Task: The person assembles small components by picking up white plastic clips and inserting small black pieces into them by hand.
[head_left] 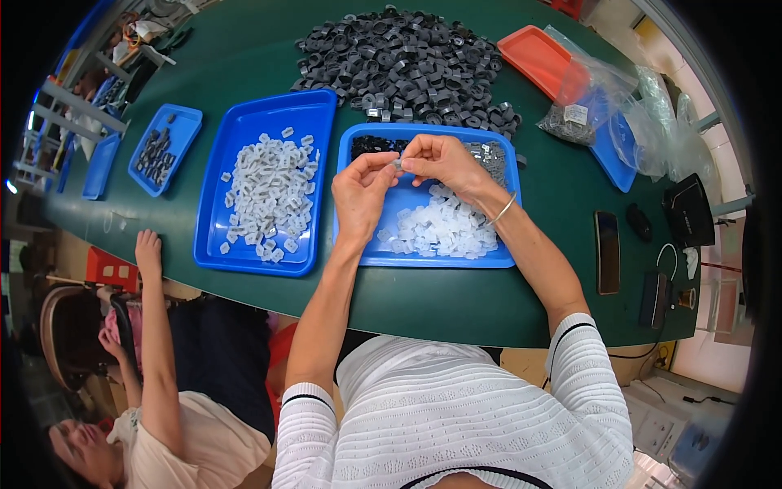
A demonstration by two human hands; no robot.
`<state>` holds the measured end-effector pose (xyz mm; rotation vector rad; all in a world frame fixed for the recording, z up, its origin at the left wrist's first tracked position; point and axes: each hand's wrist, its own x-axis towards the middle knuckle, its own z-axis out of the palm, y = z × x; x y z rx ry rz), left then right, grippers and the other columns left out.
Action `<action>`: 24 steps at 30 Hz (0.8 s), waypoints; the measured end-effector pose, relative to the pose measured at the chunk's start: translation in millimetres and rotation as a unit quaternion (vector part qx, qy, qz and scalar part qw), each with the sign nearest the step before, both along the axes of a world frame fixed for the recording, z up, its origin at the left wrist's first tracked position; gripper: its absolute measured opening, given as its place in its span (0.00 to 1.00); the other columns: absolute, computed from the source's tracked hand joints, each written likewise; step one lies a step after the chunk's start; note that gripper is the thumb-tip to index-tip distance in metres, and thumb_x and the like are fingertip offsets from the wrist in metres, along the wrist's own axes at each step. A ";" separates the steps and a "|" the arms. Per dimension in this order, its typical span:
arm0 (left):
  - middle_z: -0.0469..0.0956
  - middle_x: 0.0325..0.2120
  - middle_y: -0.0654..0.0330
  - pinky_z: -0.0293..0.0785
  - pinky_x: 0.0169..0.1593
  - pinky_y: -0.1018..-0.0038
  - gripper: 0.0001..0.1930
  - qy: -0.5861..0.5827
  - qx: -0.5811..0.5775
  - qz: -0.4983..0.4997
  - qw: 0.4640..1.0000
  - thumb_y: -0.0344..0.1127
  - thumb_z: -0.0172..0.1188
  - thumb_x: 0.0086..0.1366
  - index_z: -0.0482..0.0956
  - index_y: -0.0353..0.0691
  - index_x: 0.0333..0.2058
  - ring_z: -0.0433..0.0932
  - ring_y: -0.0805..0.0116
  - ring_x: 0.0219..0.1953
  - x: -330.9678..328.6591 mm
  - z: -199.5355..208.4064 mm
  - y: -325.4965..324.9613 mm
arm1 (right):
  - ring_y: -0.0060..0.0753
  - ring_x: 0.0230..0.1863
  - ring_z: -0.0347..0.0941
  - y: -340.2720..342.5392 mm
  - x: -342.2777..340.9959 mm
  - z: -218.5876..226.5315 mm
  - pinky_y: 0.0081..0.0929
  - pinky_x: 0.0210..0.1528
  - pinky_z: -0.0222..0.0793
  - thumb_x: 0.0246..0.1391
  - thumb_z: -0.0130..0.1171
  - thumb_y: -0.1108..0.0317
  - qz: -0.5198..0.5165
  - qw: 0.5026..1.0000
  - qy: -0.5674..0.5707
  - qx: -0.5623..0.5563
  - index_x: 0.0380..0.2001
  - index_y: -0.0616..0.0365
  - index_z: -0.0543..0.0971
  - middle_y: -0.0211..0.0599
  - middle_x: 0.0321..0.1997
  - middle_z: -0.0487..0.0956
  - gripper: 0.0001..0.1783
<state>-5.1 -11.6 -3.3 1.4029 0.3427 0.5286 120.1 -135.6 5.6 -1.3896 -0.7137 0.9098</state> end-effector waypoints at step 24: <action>0.79 0.30 0.55 0.69 0.43 0.64 0.07 0.049 0.518 0.107 0.847 0.26 0.62 0.52 0.81 0.40 0.32 0.74 0.56 0.33 -84.7 43.7 60.8 | 0.44 0.35 0.75 4.4 -10.1 13.6 0.37 0.39 0.69 0.48 0.59 0.69 0.034 0.827 -0.550 -0.108 0.30 0.61 0.80 0.42 0.31 0.79 0.08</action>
